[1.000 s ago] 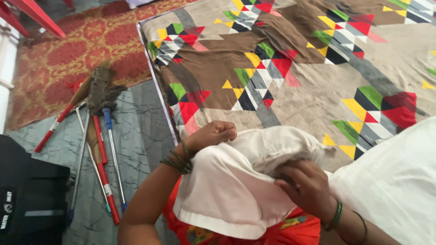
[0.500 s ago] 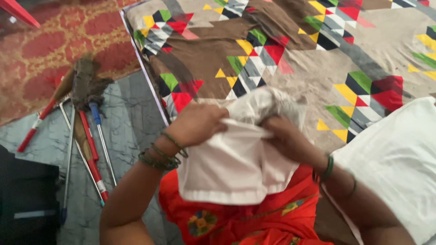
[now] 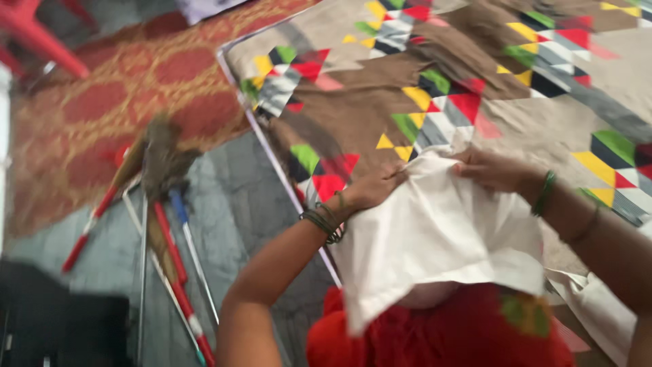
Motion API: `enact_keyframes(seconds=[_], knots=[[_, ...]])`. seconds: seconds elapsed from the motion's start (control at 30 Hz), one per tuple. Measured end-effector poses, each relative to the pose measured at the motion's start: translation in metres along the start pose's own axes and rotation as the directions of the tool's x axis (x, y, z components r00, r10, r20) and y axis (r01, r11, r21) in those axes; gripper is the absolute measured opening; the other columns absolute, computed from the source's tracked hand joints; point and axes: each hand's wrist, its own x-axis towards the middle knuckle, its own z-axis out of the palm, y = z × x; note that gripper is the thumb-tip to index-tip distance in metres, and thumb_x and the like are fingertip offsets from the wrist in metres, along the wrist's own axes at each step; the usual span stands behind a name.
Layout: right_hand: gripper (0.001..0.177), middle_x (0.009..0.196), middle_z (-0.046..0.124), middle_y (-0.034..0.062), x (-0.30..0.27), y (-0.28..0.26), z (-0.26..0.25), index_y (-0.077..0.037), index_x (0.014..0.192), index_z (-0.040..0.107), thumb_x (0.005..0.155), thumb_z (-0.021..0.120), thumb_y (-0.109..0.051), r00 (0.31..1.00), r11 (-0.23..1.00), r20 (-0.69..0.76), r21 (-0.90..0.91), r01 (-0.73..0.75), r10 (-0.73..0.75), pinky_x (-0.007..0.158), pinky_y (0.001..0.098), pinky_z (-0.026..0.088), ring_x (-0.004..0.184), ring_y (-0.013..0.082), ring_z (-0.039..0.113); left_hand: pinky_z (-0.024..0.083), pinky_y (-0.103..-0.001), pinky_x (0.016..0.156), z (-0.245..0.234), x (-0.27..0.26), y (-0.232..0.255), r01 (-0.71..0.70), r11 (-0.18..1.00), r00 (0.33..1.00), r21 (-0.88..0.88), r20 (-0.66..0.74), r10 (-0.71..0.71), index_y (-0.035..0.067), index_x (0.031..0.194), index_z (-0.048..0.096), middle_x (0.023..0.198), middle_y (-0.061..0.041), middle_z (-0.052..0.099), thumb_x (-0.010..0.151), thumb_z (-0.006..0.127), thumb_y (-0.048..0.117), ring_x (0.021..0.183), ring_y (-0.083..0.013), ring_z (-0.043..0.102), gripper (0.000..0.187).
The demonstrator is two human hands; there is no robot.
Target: The person puts a pillowcase on a pillow by hand, smooths the fabric, and places it on a bed.
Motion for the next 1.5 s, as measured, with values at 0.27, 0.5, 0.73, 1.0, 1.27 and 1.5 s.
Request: enact_keyframes(seconds=[0.27,0.5,0.73,1.0,1.27,1.5], knots=[[0.041,0.099,0.067,-0.001,-0.009,0.011,0.061,-0.003,0.128,0.073,0.101,0.061,-0.031,0.981,0.905,-0.193,0.421,0.068,0.016,0.063,0.0278,0.039,0.077,0.0108,0.051,0.051,-0.03,0.093,-0.026,0.001,-0.023,0.304,0.736,0.944,-0.605,0.293,-0.149,-0.001,0.128,0.064,0.115,-0.004,0.071,0.107,0.047,0.02,0.103,-0.0124,0.063,0.034],[0.025,0.101,0.074,0.0,-0.162,-0.143,0.049,-0.002,0.113,0.073,0.095,0.069,-0.019,0.93,0.959,-0.244,0.006,0.284,-0.274,0.083,0.0246,0.053,0.092,0.0056,0.065,0.05,-0.03,0.095,-0.063,-0.009,0.126,0.159,0.967,0.885,-0.2,0.463,-0.05,0.005,0.13,0.064,0.113,-0.008,0.069,0.105,0.051,0.023,0.102,-0.0136,0.061,0.034],[0.011,0.085,0.071,0.0014,-0.256,-0.166,0.057,-0.002,0.096,0.075,0.088,0.077,-0.009,0.782,0.942,-0.592,0.108,0.316,-0.195,0.071,0.0282,0.052,0.078,0.0071,0.061,0.055,-0.041,0.08,-0.005,0.006,0.265,-0.075,0.996,0.557,0.041,0.831,0.008,0.0,0.112,0.073,0.099,-0.02,0.076,0.096,0.062,0.053,0.087,-0.0232,0.069,0.057],[0.021,0.075,0.062,0.0003,-0.295,-0.103,0.068,-0.001,0.101,0.069,0.095,0.071,-0.021,0.691,0.992,-0.722,0.104,0.078,0.021,0.065,0.0253,0.048,0.071,0.0069,0.056,0.052,-0.037,0.071,0.016,0.072,0.314,0.286,0.958,0.589,-0.023,0.793,-0.157,0.004,0.121,0.071,0.098,-0.018,0.075,0.096,0.062,0.04,0.079,-0.0185,0.064,0.044],[0.024,0.092,0.073,0.0058,-0.349,-0.13,0.12,-0.001,0.105,0.068,0.098,0.063,-0.024,0.798,0.934,-0.542,0.066,0.351,-0.262,0.074,0.0295,0.053,0.083,0.0083,0.065,0.05,-0.044,0.097,0.008,0.014,0.334,-0.418,0.904,0.589,-0.087,0.732,0.343,0.003,0.127,0.065,0.13,-0.022,0.066,0.101,0.062,0.038,0.115,-0.038,0.064,0.044],[0.022,0.08,0.07,0.0102,-0.279,-0.022,0.291,-0.004,0.097,0.074,0.094,0.072,-0.026,0.95,0.912,-0.181,0.371,-0.172,0.253,0.071,0.0358,0.051,0.075,0.0144,0.059,0.052,-0.045,0.09,0.124,-0.126,0.146,-0.293,0.895,0.228,0.336,0.934,-0.276,0.006,0.108,0.074,0.109,-0.017,0.075,0.095,0.063,0.05,0.101,-0.0344,0.069,0.047]])
